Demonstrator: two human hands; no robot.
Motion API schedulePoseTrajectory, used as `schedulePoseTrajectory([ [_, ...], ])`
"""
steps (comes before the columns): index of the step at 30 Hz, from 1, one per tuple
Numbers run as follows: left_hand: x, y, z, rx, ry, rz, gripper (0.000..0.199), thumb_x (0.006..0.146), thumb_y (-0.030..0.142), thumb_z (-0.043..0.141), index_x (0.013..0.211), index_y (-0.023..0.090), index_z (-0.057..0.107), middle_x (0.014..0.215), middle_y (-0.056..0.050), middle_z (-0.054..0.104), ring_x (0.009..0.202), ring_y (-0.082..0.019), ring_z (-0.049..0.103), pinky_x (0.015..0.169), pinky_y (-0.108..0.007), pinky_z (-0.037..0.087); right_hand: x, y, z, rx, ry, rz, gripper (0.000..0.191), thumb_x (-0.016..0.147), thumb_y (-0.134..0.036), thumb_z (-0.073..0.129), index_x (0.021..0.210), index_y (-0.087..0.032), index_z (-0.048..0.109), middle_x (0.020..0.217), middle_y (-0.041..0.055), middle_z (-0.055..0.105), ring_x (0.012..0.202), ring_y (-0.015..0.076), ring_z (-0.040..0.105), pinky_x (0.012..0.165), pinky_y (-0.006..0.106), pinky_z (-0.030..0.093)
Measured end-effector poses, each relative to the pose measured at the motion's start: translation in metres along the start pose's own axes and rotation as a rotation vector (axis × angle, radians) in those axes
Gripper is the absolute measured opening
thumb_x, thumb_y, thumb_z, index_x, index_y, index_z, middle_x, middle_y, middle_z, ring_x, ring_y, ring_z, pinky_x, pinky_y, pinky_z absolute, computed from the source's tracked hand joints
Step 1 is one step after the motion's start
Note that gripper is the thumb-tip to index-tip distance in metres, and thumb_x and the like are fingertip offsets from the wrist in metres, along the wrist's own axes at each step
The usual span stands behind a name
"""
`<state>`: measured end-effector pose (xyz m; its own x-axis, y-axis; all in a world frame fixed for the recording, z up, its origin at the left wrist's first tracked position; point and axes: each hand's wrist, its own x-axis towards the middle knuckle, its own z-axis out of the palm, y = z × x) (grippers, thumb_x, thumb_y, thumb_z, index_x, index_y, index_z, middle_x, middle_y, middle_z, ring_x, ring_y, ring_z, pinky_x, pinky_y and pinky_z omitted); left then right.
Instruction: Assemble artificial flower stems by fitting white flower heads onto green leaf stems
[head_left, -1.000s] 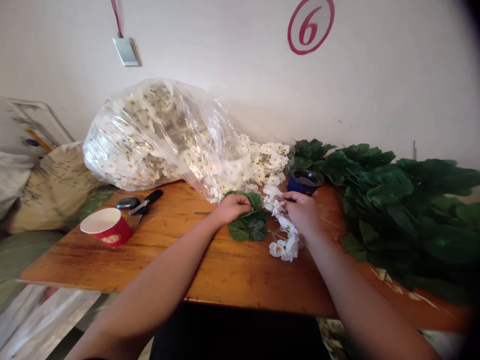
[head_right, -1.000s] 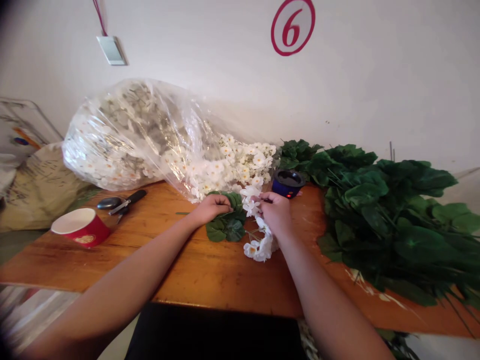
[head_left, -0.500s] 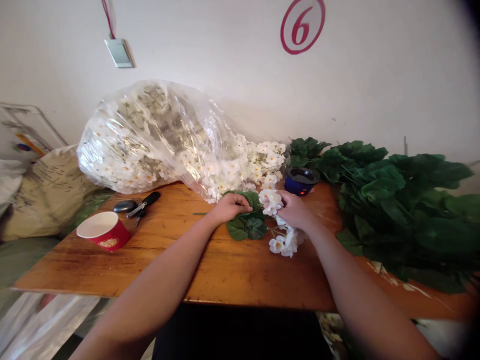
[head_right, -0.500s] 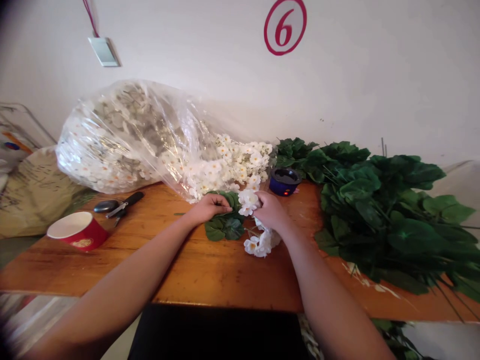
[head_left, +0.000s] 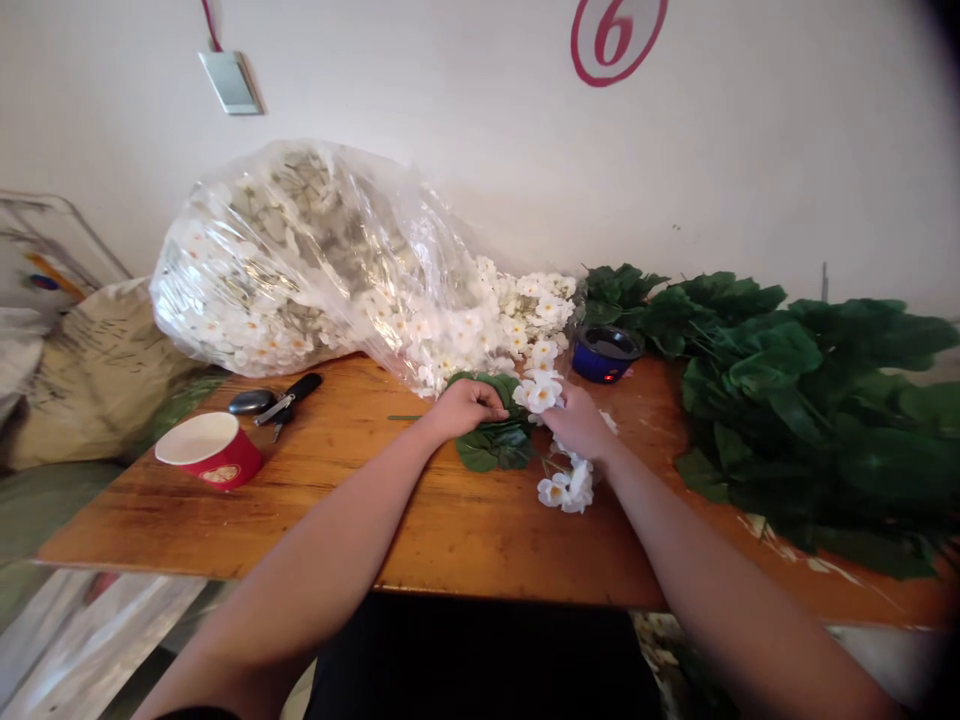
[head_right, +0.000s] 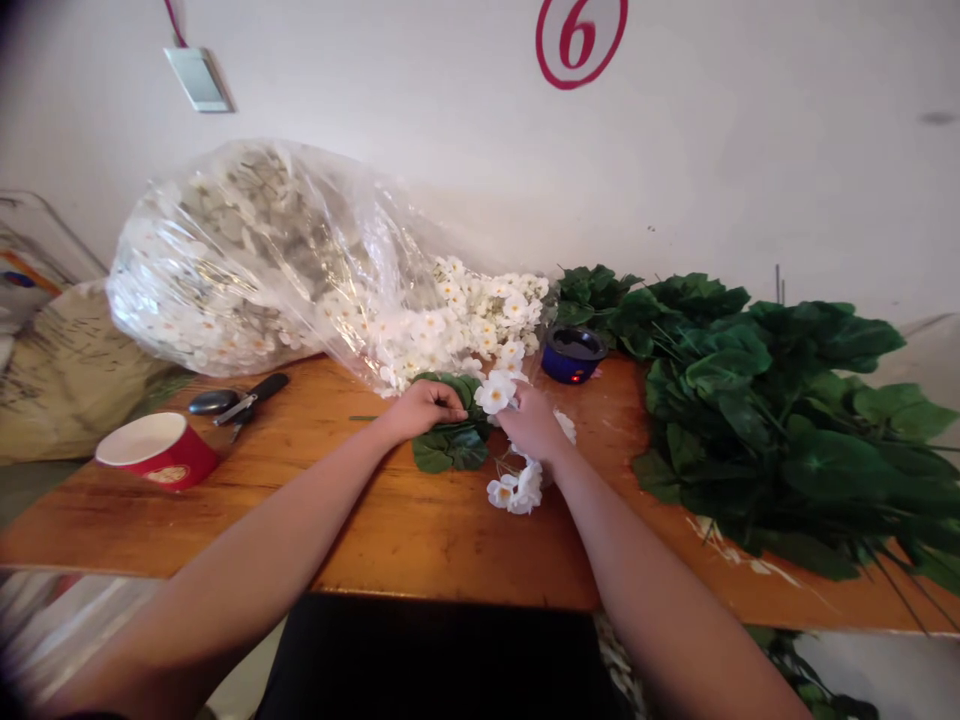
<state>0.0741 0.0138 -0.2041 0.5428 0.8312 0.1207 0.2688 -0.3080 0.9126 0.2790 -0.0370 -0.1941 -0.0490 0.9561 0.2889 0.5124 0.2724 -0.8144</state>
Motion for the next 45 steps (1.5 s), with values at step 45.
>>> schedulePoseTrajectory([
  [45,-0.016,0.049,-0.017,-0.554,0.365,0.031,0.019,0.060,0.031,0.075,0.070,0.016,0.069,0.061,0.001,0.064,0.054,-0.011,0.053,0.055,-0.023,0.039,-0.017,-0.037,-0.036,0.207,0.919,-0.293,0.024,0.088,-0.043,0.053,0.092,-0.020,0.055,0.096,0.0046,0.051,0.085,0.0164,0.053,0.075,0.031,0.045],
])
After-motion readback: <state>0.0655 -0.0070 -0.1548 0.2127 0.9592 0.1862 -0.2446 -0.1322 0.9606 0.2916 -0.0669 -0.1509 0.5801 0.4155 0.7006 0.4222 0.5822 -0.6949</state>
